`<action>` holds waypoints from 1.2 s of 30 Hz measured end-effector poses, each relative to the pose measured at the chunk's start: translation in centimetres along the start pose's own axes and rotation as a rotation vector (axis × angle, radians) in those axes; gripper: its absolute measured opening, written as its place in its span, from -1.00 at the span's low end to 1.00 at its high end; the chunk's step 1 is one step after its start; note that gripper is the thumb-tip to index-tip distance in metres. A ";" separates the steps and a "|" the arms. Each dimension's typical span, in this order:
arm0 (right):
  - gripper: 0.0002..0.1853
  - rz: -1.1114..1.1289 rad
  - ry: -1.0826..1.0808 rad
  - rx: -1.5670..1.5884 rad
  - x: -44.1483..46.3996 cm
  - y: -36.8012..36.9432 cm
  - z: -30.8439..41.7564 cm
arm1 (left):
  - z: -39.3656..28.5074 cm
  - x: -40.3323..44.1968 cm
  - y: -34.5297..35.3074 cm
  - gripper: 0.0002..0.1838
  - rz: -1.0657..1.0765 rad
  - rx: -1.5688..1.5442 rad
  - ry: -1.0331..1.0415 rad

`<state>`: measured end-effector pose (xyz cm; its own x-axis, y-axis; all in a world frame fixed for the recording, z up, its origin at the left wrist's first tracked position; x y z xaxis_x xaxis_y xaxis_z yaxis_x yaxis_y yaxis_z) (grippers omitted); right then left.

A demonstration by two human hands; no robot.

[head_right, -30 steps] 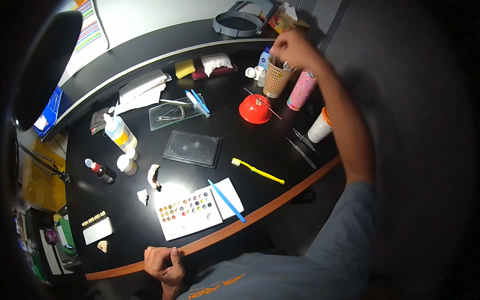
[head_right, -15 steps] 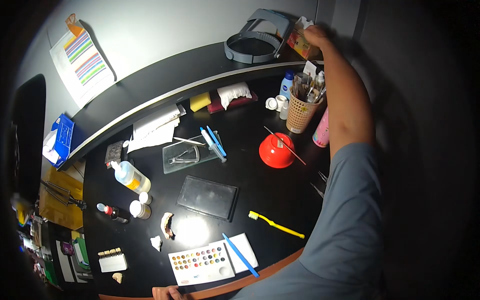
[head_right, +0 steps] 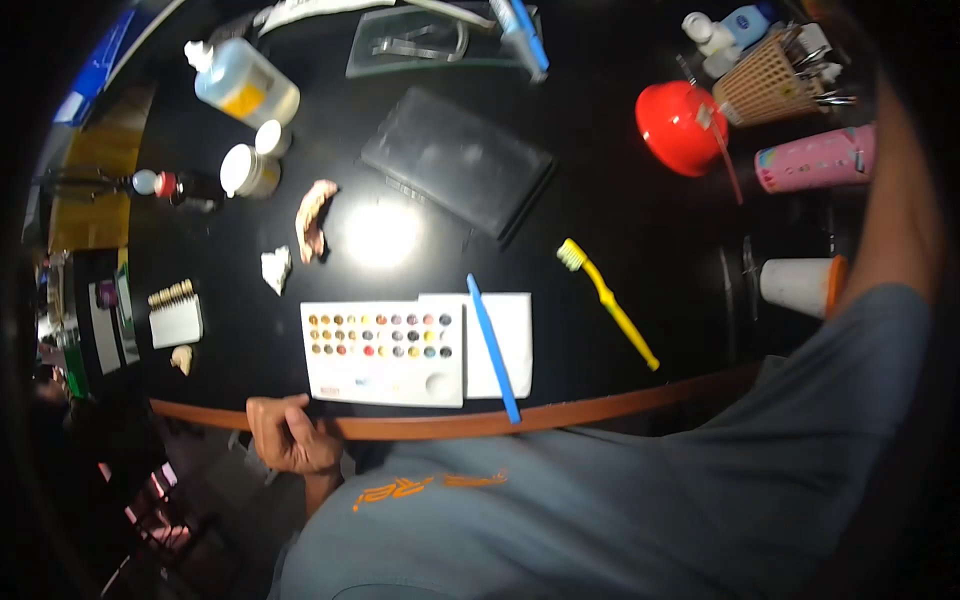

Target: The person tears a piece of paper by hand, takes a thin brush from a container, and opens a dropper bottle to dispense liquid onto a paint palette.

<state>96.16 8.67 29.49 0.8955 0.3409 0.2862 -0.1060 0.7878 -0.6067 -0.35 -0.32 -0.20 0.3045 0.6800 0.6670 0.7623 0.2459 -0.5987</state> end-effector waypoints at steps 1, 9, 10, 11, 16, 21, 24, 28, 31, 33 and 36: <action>-0.52 0.070 -0.114 0.029 -4.0 0.1 1.9 | 0.2 0.0 0.1 -0.75 -0.015 -0.017 0.006; -0.60 -0.548 -0.475 0.072 -16.5 -5.6 11.3 | 0.3 -0.3 0.0 -0.81 -0.016 -0.045 -0.020; -0.62 -0.602 -0.545 0.020 -16.9 -6.2 11.9 | 0.3 -0.3 -0.1 -0.82 -0.013 -0.045 -0.019; -0.65 -0.659 -0.617 -0.032 -17.3 -7.0 12.5 | 0.3 -0.4 -0.1 -0.82 -0.013 -0.046 -0.016; -0.79 -0.827 -0.782 -0.001 -29.8 -8.6 17.5 | 0.4 -0.4 0.1 -0.83 -0.035 -0.071 0.039; -0.84 -0.392 -1.114 0.119 -40.9 -5.5 20.6 | 0.4 -0.6 -0.2 -0.83 -0.023 -0.088 0.057; -0.84 -0.162 -1.216 0.098 -49.9 -1.8 20.0 | 0.3 -0.3 -0.6 -0.86 -0.049 -0.112 0.081; -0.70 0.268 -1.179 -0.011 -57.3 1.8 15.0 | 0.5 -0.1 -1.1 -0.87 -0.044 -0.205 0.098; -0.64 0.469 -1.096 0.122 -62.3 2.3 13.7 | 0.4 1.0 -1.9 -0.91 0.044 -0.360 0.032; -0.61 0.616 -1.009 0.336 -64.8 1.9 13.2 | 0.5 2.1 -2.1 -0.93 0.062 -0.477 -0.019; -0.69 0.747 -0.979 0.528 -67.0 0.9 12.2 | -0.4 4.7 -2.2 -0.84 0.089 -0.582 0.089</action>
Point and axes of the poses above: each hand's wrist, its own x-axis towards the middle knuckle, its own y-axis out of the palm, z = x × y, the point moved 5 cm from there along x, towards the middle knuckle, and after that the axes turned 7 degrees about y, right-handed, at the moved point
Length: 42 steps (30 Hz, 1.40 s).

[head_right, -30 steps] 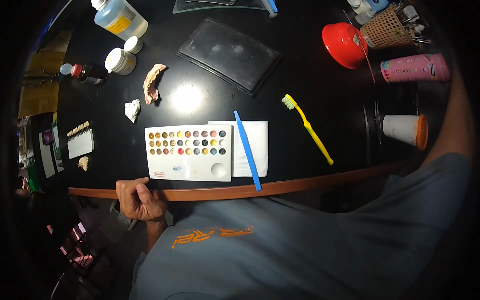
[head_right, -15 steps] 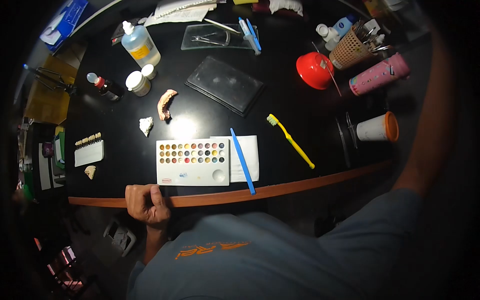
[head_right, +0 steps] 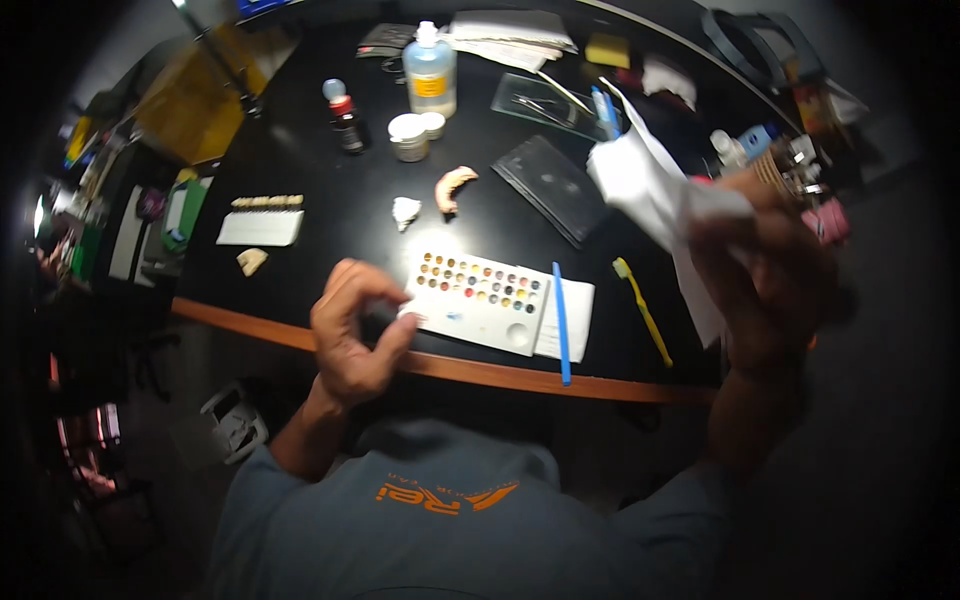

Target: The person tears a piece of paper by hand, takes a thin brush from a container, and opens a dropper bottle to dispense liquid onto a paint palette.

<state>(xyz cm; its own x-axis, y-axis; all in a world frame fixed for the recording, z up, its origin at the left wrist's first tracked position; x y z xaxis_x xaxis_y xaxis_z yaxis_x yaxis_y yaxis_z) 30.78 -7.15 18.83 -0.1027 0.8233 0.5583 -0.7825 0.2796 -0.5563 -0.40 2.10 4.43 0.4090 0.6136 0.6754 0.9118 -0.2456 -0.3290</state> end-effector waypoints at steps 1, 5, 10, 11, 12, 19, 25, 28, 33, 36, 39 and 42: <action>-0.71 0.034 -0.038 0.094 -0.2 0.2 0.1 | -0.2 1.1 0.3 -0.70 0.046 -0.041 0.016; -0.63 -0.156 -0.016 0.374 -2.4 1.3 -2.3 | 0.8 5.4 2.6 0.06 0.189 -0.255 -0.010; -0.54 -0.375 0.325 0.843 1.2 3.3 -6.4 | 1.7 10.1 5.2 0.29 0.455 -1.003 -0.298; -0.53 -0.349 0.349 0.913 1.6 4.0 -7.2 | 2.4 10.0 5.7 0.25 0.511 -1.130 -0.316; -0.51 -0.319 0.374 0.984 1.9 4.6 -8.0 | 2.9 10.3 5.9 0.11 0.519 -1.256 -0.308; -0.44 -0.192 0.533 1.078 2.4 8.0 -9.2 | 7.1 11.2 5.3 -0.27 0.126 -1.008 -0.455; -0.45 -0.096 0.583 0.882 0.8 11.1 -10.3 | 6.7 11.2 3.4 -0.22 0.061 -0.679 -0.286; -0.52 -0.158 0.608 0.831 0.1 10.6 -11.0 | 7.5 11.0 3.1 -0.63 0.175 -0.655 -0.336; -0.56 -0.179 0.642 1.014 -0.6 10.1 -12.4 | 6.7 11.1 3.1 -0.61 0.244 -0.572 -0.290; -0.52 -0.143 0.599 0.811 -0.3 10.3 -11.2 | 7.2 11.2 3.0 -0.57 0.219 -0.543 -0.272; -0.51 -0.077 0.618 0.729 -0.6 10.6 -11.4 | 7.1 11.3 2.7 -0.52 0.217 -0.514 -0.234; -0.61 -0.081 0.638 0.617 -0.8 10.0 -11.8 | 7.3 11.5 2.3 -0.49 0.218 -0.470 -0.186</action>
Point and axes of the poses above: each hand's wrist, its own x-axis towards the middle knuckle, its own y-axis out of the palm, z = x × y, the point moved 5 cm from there along x, towards the middle knuckle, and after that the axes turned 7 degrees about y, right-handed, at the moved point
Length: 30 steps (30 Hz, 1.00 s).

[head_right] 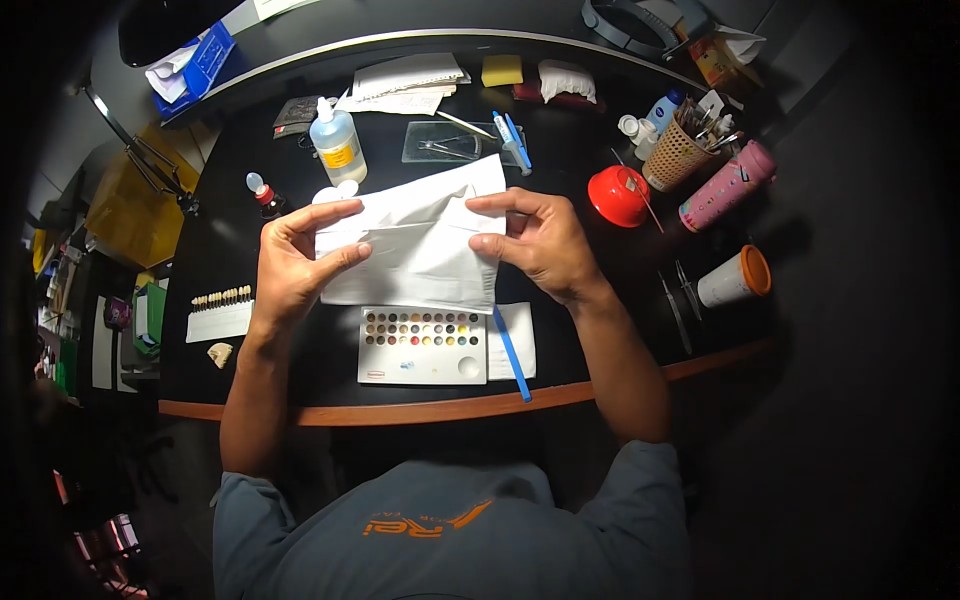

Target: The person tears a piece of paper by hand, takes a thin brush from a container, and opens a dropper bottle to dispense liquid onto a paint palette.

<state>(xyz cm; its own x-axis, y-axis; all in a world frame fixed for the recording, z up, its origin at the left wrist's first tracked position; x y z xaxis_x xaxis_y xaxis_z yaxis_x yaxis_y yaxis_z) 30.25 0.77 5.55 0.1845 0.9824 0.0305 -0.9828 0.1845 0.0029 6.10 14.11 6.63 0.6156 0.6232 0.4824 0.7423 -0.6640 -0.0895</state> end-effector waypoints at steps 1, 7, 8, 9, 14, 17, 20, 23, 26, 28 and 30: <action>-0.65 -0.017 0.000 -0.032 0.1 -0.3 0.1 | 0.0 0.0 -0.2 -0.49 -0.009 -0.007 -0.023; -0.80 -0.042 -0.014 0.009 0.2 -0.9 -0.3 | -0.2 -0.1 -0.4 -0.61 0.004 0.055 -0.060; -0.81 -0.036 -0.004 0.006 0.3 -0.9 -0.4 | -0.2 -0.2 -0.4 -0.67 -0.006 0.081 -0.079; -0.83 -0.041 -0.044 -0.048 0.3 -0.9 -0.3 | -0.2 -0.2 -0.6 -0.71 -0.014 0.167 -0.032; -0.93 -0.178 -0.256 -0.223 -0.1 -0.2 0.3 | -1.5 0.0 -1.1 -0.85 -0.061 0.527 0.159; -0.97 -0.323 -0.506 -0.683 -1.1 0.4 2.7 | -2.3 -0.3 -0.9 -0.85 -0.098 0.630 0.316; -0.96 -0.146 -0.522 -0.382 -0.6 1.0 2.4 | -2.5 0.1 -0.3 -0.85 -0.040 0.350 0.360; -0.86 -0.073 -0.286 0.076 -0.6 0.5 -0.2 | 0.2 -0.6 -0.3 -0.83 -0.012 -0.142 0.003; -0.69 -0.020 -0.103 0.384 -0.8 2.9 0.6 | 1.2 -0.7 -0.4 -0.81 -0.121 -0.125 -0.046; -0.55 0.024 -0.043 0.378 -0.4 3.0 -0.5 | 1.6 -0.8 -0.7 -0.78 -0.135 -0.058 -0.107; -0.51 0.058 0.049 0.380 -0.3 3.2 -1.2 | 1.5 -0.6 -0.7 -0.70 -0.143 -0.059 -0.128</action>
Point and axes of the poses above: each hand's wrist, its own x-axis towards the middle knuckle, its own y-axis out of the palm, z = x × y, the point moved 5 cm from there along x, towards the middle knuckle, and after that the axes turned 7 degrees about y, right-handed, at the moved point
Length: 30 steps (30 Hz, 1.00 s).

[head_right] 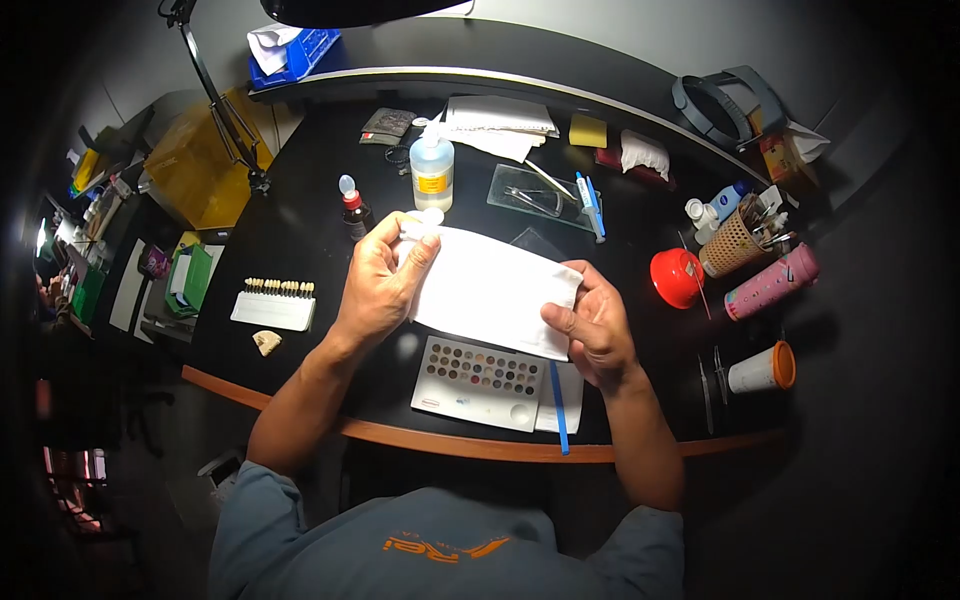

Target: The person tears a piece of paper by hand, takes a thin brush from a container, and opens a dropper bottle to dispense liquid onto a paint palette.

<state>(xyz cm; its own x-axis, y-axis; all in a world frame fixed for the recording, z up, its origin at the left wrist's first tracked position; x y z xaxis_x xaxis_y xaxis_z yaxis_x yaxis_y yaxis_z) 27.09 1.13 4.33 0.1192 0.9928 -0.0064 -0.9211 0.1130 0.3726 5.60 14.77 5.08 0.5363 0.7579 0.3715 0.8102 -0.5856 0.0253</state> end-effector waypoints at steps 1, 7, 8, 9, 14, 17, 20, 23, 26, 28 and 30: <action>-0.54 0.009 0.045 -0.006 0.1 -0.5 -0.4 | 0.2 0.1 0.2 -0.68 -0.014 -0.054 -0.004; -0.64 -0.026 0.074 0.047 0.4 -1.2 -0.7 | -0.2 0.2 0.5 -0.54 0.129 -0.178 -0.098; -0.67 -0.040 0.067 0.060 0.4 -1.1 -0.6 | -0.2 0.2 0.5 -0.53 0.130 -0.180 -0.118; -0.68 -0.061 0.046 0.040 0.4 -1.3 -0.6 | -0.3 0.2 0.5 -0.55 0.111 -0.168 -0.102; -0.75 -0.081 -0.031 0.074 0.4 -1.7 -0.3 | 0.0 0.3 0.2 -0.73 0.098 -0.138 -0.043; -0.75 -0.060 -0.130 0.090 0.6 -3.0 -0.5 | 0.1 0.4 0.1 -0.81 0.142 -0.223 -0.058; -0.66 -0.024 -0.286 -0.072 0.4 -2.8 0.5 | 0.4 0.5 0.1 -0.80 0.176 -0.326 -0.054; -0.51 -0.139 -0.422 -0.369 -0.2 -2.0 1.4 | 1.0 0.5 -0.1 -0.76 0.192 -0.374 -0.081; -0.44 -0.122 -0.533 -0.502 -0.5 -1.5 1.9 | 1.3 0.7 -0.5 -0.70 0.216 -0.413 -0.127; -0.45 -0.123 -0.582 -0.583 -0.8 -1.0 2.2 | 1.1 0.7 -0.6 -0.66 0.244 -0.462 -0.122; -0.52 -0.055 -0.606 -0.645 -0.9 -0.8 2.3 | 0.2 0.8 -0.4 -0.62 0.281 -0.543 -0.078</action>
<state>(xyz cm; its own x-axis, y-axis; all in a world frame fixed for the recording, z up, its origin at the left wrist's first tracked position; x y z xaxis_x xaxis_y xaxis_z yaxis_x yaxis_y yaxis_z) 28.52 0.07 6.19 0.1771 0.8147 0.5521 -0.9158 0.3419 -0.2107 5.75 15.63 5.17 0.7443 0.5599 0.3641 0.4101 -0.8134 0.4126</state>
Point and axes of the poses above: each hand's wrist, its own x-axis towards the middle knuckle, its own y-axis out of the palm, z = x × y, the point moved 5 cm from there along x, towards the middle knuckle, and after that the axes turned 7 degrees about y, right-handed, at the moved point
